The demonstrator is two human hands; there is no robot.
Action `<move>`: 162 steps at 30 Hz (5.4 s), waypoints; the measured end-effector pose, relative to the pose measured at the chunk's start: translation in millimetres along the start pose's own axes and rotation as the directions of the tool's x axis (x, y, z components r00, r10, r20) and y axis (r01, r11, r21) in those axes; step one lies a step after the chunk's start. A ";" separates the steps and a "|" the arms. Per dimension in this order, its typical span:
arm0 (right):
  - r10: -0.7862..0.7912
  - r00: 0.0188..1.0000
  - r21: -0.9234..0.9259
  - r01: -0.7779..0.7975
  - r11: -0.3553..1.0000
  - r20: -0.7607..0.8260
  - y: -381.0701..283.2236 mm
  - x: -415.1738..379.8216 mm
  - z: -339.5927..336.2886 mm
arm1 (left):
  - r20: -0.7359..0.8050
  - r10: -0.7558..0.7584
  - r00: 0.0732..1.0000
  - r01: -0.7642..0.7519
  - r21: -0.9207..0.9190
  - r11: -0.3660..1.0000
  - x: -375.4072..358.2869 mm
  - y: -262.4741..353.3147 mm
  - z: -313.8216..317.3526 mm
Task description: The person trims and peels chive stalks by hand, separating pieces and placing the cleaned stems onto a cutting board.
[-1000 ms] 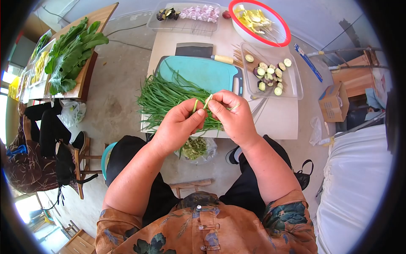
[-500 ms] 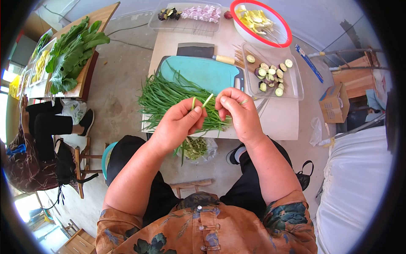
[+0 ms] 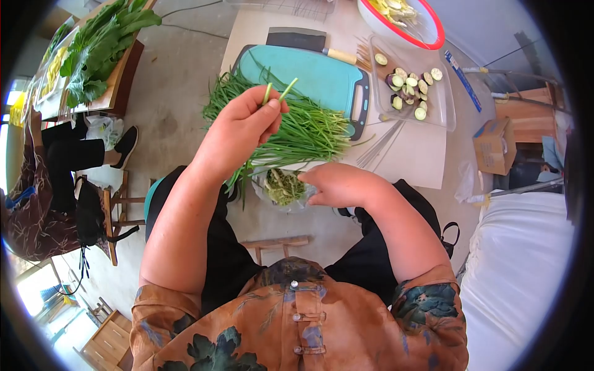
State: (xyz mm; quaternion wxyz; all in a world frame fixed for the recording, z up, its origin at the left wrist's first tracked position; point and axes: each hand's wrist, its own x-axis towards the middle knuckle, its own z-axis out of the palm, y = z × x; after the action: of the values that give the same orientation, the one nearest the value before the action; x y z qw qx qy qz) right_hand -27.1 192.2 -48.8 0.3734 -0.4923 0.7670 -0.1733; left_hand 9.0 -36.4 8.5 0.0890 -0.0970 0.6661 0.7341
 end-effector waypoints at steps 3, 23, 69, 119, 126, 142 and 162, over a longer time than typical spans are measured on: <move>0.042 0.999 -0.044 -0.043 0.998 -0.020 -1.3 5.4 -7.9 | 0.071 -0.043 0.997 0.042 0.007 0.999 -0.1 -2.1 1.5; 0.289 0.822 0.819 0.322 0.475 -0.491 -25.5 -7.8 -54.9 | 0.412 -0.178 0.894 0.137 0.128 0.982 -4.3 -15.1 26.6; 0.513 0.335 0.503 0.832 0.232 -0.790 -18.2 100.6 -107.1 | 0.347 -0.073 0.935 -0.326 0.921 0.212 -19.8 -38.1 -11.2; 0.318 0.762 -0.090 -0.439 0.894 -0.564 80.1 21.6 -10.8 | 0.410 -0.095 0.907 -0.394 0.907 0.151 -2.9 -47.2 16.6; 0.411 0.793 0.285 -0.308 0.907 -0.449 90.6 6.4 -35.8 | 0.382 -0.137 0.914 -0.362 0.920 0.150 -1.7 -47.8 16.6; 0.166 0.864 -0.165 -0.273 0.948 -0.476 87.7 -4.3 -16.1 | 0.386 -0.124 0.914 -0.365 0.917 0.162 -0.9 -46.2 19.0; 0.395 0.481 0.617 0.520 0.591 -0.783 7.9 -29.3 -116.2 | 0.252 0.560 0.789 -0.500 0.794 0.347 13.5 4.8 37.5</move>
State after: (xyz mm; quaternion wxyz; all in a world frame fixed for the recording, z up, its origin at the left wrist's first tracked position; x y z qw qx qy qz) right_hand -111.4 209.9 34.8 0.0985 -0.1376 0.6528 -0.7384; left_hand -6.2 0.5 13.1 -0.1396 0.1541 0.9264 0.3138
